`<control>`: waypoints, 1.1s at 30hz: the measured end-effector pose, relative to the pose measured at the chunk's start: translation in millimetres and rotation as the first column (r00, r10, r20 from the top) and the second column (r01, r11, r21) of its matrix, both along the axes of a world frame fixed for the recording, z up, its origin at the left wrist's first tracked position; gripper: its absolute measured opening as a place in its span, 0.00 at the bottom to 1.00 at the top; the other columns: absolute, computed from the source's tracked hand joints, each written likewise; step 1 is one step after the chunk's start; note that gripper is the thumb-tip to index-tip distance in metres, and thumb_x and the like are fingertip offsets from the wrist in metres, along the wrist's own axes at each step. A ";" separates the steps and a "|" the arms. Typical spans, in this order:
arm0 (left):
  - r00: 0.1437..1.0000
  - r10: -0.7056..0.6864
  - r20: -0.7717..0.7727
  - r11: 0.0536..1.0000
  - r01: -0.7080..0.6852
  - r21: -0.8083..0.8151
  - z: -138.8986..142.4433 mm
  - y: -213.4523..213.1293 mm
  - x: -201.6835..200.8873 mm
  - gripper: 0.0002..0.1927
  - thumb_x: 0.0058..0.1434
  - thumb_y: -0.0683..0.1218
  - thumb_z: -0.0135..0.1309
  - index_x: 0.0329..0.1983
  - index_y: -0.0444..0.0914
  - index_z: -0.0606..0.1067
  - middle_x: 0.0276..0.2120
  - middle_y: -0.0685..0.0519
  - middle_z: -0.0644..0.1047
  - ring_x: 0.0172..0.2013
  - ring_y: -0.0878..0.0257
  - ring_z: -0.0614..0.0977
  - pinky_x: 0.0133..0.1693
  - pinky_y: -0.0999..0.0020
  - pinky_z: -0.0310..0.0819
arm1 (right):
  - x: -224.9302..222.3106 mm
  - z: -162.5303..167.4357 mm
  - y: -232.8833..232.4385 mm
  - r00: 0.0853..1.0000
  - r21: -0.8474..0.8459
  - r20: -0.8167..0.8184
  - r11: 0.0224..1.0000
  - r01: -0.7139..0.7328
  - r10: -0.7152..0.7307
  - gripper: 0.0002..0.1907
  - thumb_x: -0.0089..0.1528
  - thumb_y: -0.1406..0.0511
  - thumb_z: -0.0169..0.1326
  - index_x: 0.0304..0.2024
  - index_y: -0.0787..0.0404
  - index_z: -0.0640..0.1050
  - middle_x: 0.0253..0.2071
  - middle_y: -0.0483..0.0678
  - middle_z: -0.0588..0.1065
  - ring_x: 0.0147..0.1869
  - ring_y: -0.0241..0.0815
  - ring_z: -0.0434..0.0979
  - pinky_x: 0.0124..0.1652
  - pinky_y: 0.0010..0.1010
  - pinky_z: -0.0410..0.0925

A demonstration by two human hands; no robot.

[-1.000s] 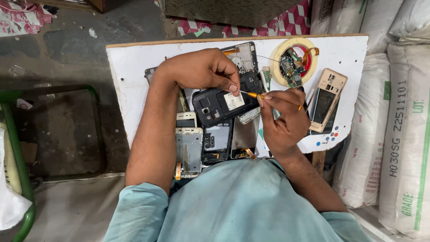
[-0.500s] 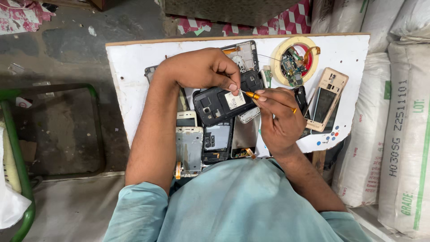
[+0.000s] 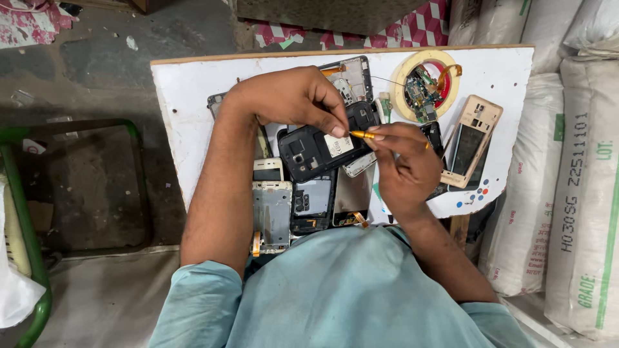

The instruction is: The person disassembles a smartphone using a screwdriver, removes the back cover, and manipulates internal components. The person then reassembles the device, securing the back cover and tightening screws.

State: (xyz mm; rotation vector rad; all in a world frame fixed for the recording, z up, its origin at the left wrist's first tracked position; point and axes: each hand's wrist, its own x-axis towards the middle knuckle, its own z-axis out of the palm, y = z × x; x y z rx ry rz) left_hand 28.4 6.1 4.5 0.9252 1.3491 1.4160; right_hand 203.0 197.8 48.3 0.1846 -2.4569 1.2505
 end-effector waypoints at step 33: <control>0.997 0.075 0.005 0.982 -0.073 -0.175 5.8 8.3 0.9 0.24 0.56 0.42 0.66 0.54 0.38 0.73 0.31 0.55 0.84 0.28 0.72 0.80 0.27 0.73 0.70 | 52.9 -2.4 60.0 0.978 -0.197 0.191 0.972 0.128 -0.090 0.37 0.80 0.75 0.52 0.76 0.51 0.41 0.48 0.56 0.74 0.49 0.40 0.75 0.56 0.29 0.69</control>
